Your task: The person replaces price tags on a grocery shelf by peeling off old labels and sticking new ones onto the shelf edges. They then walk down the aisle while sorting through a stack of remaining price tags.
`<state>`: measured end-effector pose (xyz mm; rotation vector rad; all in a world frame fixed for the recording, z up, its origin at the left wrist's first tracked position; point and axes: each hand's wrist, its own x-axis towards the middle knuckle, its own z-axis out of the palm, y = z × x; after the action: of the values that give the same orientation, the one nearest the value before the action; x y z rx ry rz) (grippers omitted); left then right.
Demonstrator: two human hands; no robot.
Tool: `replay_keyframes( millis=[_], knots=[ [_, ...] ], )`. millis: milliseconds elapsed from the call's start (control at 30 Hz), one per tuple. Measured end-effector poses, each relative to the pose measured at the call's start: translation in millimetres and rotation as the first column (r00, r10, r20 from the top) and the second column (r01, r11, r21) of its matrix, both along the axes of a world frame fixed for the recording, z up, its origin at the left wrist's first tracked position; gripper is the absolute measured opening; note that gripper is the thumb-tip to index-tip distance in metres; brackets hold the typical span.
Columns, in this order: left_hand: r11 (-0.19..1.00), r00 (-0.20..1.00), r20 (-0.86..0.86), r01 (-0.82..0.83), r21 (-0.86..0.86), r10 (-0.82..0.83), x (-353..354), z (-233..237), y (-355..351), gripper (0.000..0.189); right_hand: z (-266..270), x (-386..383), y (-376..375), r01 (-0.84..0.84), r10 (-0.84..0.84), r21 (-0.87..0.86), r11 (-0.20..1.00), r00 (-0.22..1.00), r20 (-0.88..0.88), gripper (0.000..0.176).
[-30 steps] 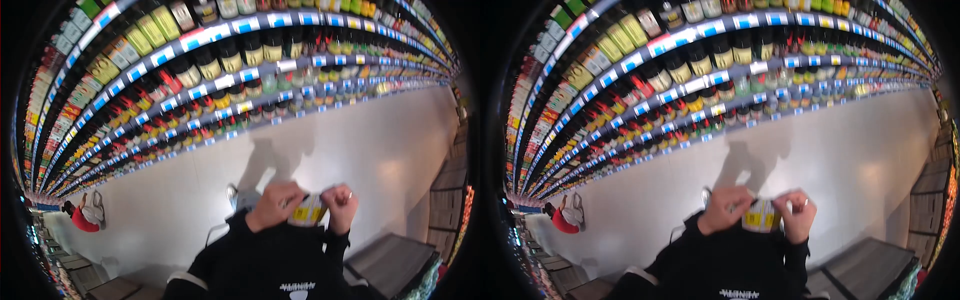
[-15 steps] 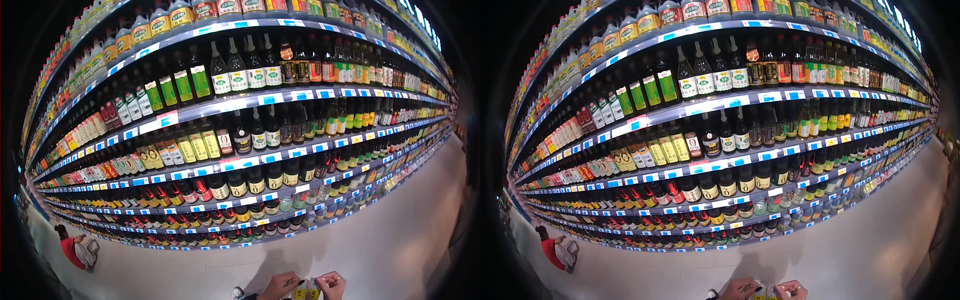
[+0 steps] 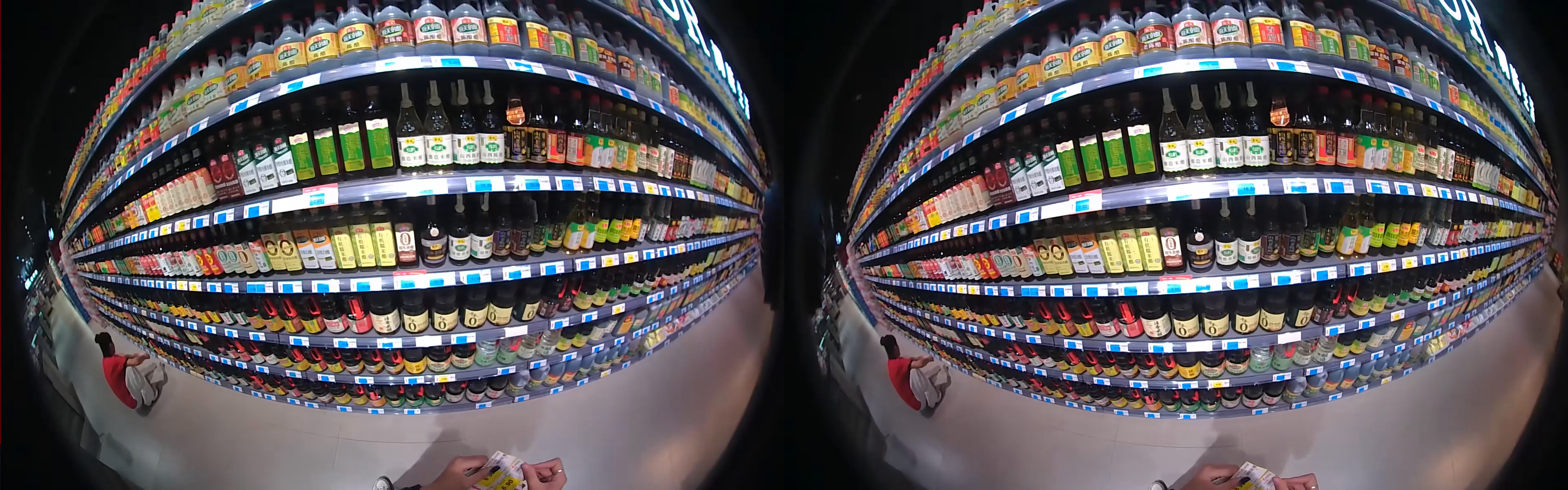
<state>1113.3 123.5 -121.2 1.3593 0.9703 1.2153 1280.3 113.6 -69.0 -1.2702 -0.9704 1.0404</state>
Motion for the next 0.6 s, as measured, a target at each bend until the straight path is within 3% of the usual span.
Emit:
replay_keyframes(
  millis=[100, 167, 300, 400, 467, 533, 600],
  knots=[
    [0.999, 1.000, -0.014, -0.017, 0.044, 0.017, -1, 7, -2, 0.017, -2, -3, 2, 0.013, -0.012, 0.019, 1.000, 0.998, -0.068, 0.019],
    [0.998, 0.997, 0.055, -0.048, -0.044, 0.050, -2, 33, -6, 0.018, -5, -3, 2, 0.017, -0.014, 0.032, 0.999, 0.995, -0.094, 0.022],
    [0.983, 0.972, 0.197, -0.093, -0.161, 0.125, -3, 55, -10, 0.017, -23, -2, 3, -0.178, 0.177, 0.001, 0.984, 0.980, -0.095, 0.024],
    [0.986, 0.990, 0.058, -0.124, -0.109, 0.131, -11, 53, -13, 0.017, -43, -7, 5, -0.313, 0.312, -0.035, 0.949, 0.949, -0.034, 0.020],
    [0.981, 0.984, 0.095, -0.136, -0.140, 0.150, -8, 50, -15, 0.017, -42, -17, 4, -0.208, 0.212, -0.087, 0.974, 0.977, 0.035, 0.017],
    [0.974, 0.977, 0.125, -0.150, -0.168, 0.172, -6, 40, -17, 0.017, -38, -29, 6, -0.217, 0.216, -0.044, 0.975, 0.976, -0.011, 0.013],
    [0.977, 0.994, 0.022, -0.103, -0.185, 0.109, -9, 28, -16, 0.017, -44, -34, 12, -0.048, 0.039, 0.124, 0.991, 0.996, 0.077, 0.011]
  ],
)
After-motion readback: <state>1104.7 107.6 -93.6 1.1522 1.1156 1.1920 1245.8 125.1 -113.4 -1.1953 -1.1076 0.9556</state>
